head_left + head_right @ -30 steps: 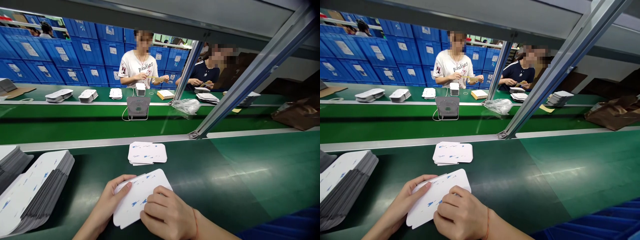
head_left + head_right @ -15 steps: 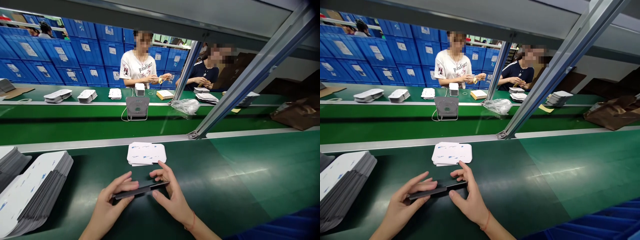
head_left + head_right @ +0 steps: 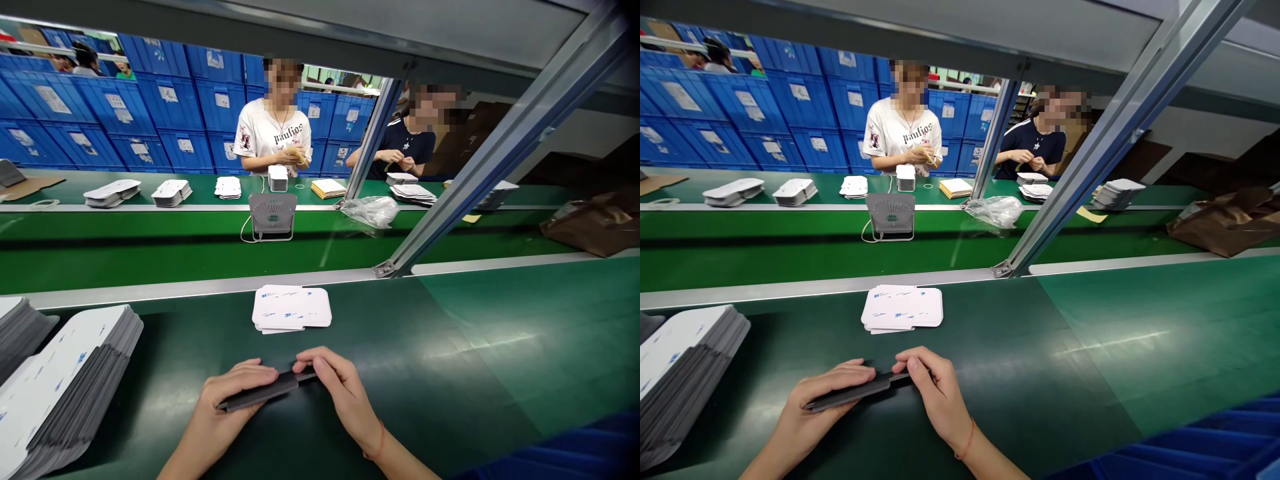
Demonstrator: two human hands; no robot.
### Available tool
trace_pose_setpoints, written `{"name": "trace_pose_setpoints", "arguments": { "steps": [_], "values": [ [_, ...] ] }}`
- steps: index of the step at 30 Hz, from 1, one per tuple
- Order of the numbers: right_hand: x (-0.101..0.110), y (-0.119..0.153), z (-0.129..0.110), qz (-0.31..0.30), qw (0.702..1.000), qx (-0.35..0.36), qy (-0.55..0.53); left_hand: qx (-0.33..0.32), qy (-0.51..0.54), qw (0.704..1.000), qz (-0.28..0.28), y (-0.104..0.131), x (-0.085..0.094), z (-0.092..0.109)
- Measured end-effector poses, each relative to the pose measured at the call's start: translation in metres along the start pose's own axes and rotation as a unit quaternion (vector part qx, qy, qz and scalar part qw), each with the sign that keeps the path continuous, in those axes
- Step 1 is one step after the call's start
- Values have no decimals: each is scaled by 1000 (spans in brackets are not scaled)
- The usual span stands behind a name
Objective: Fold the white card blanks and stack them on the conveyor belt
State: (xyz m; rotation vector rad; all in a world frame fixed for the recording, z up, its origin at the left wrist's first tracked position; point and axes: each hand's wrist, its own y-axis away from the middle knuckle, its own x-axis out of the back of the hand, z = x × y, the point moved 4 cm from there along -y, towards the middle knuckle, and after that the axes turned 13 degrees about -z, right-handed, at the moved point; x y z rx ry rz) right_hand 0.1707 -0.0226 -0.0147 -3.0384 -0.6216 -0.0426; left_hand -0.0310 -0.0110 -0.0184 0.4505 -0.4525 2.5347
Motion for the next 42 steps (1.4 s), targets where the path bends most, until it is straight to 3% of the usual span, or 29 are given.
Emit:
{"name": "trace_pose_setpoints", "arguments": {
  "steps": [6, 9, 10, 12, 14, 16, 19, 22, 26, 29, 33, 37, 39, 42],
  "values": [
    [-1, -5, 7, 33, 999, 19, -7, 92, 55, 994, -4, 4, -5, -4],
    [8, -1, -7, 65, 989, 77, 108, 217, 113, 966, 78, 7, -3, -2],
    [10, 2, -17, 72, 974, 112, 184, 258, 164, 946, 108, 7, -3, -2],
    [6, 10, -37, 56, 916, 200, 344, 314, 299, 891, 137, 5, -8, 0],
    [-5, 18, -52, 10, 847, 287, 448, 340, 416, 834, 123, 0, -14, 2],
    [-18, 23, -57, -22, 799, 335, 498, 358, 479, 794, 106, -4, -19, 4],
    [-31, 20, -52, -40, 770, 348, 534, 378, 510, 766, 97, -7, -23, 4],
    [-35, 15, -47, -53, 754, 356, 550, 397, 508, 758, 101, -5, -26, 4],
    [-33, 13, -48, -71, 738, 372, 558, 395, 494, 771, 73, -3, -29, 3],
    [-33, 15, -45, -90, 731, 362, 571, 376, 463, 801, 49, -4, -27, 0],
    [-35, 18, -30, -118, 741, 297, 590, 341, 281, 897, 20, -6, -17, -11],
    [-36, 15, -10, -168, 797, 197, 546, 200, -13, 980, -4, -3, -5, -8],
    [-35, 11, -5, -190, 825, 146, 513, 121, -171, 978, -15, 3, -3, 2],
    [-34, 3, 0, -225, 851, 79, 467, 72, -254, 955, -135, 12, -11, 12]
  ]
}}
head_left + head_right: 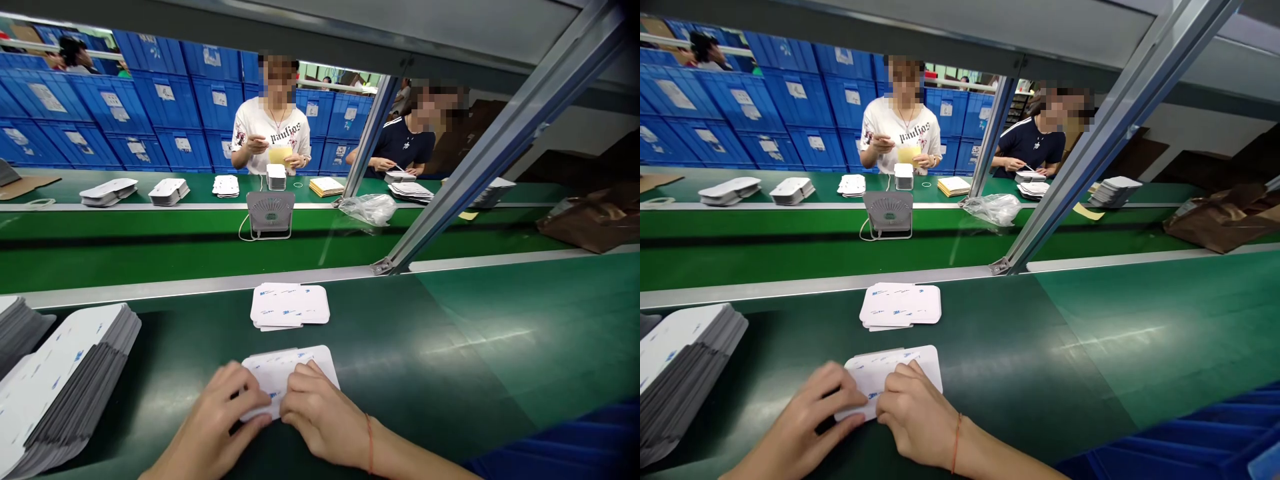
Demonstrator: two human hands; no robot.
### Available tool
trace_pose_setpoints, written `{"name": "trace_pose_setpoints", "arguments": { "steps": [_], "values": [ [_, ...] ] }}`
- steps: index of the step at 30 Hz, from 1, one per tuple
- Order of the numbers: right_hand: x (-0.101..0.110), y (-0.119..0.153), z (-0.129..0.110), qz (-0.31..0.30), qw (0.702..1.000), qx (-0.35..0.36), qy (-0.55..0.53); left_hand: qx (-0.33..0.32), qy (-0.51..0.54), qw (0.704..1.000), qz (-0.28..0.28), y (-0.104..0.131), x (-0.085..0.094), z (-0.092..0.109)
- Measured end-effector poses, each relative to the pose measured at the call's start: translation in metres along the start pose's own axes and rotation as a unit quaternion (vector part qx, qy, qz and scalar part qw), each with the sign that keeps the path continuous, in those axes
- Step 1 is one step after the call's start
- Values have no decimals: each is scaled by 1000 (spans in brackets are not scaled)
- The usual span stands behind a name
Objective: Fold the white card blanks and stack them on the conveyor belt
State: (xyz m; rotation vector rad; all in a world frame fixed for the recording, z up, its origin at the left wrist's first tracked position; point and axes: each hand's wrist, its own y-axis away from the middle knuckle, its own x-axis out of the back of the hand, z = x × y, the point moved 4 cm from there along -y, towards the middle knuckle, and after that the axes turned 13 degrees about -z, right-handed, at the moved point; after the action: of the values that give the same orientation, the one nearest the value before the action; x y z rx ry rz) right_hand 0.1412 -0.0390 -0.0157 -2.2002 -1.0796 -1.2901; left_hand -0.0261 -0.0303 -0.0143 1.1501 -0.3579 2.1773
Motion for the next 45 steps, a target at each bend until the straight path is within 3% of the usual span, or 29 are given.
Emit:
{"name": "trace_pose_setpoints", "arguments": {
  "steps": [3, 6, 10, 20, 26, 31, 40, 45],
  "values": [
    [1, -5, 4, -34, 997, -26, -58, -24, -2, 993, -117, 1, -7, 7],
    [2, -10, 7, -60, 991, -48, -113, -5, -1, 988, -152, -5, -6, 9],
    [5, -17, 10, -91, 983, -63, -146, 67, 27, 978, -196, -18, -1, 11],
    [18, -37, 29, -161, 970, -97, -151, 144, 5, 959, -245, -43, 9, 6],
    [24, -46, 32, -244, 953, -175, -42, 181, -60, 939, -285, -54, 15, 16],
    [27, -49, 30, -286, 939, -189, 12, 198, -98, 923, -315, -61, 17, 20],
    [30, -52, 30, -301, 945, -128, 23, 217, -114, 914, -324, -58, 18, 13],
    [31, -51, 25, -291, 946, -139, 35, 214, -115, 914, -325, -59, 17, 11]
  ]
}}
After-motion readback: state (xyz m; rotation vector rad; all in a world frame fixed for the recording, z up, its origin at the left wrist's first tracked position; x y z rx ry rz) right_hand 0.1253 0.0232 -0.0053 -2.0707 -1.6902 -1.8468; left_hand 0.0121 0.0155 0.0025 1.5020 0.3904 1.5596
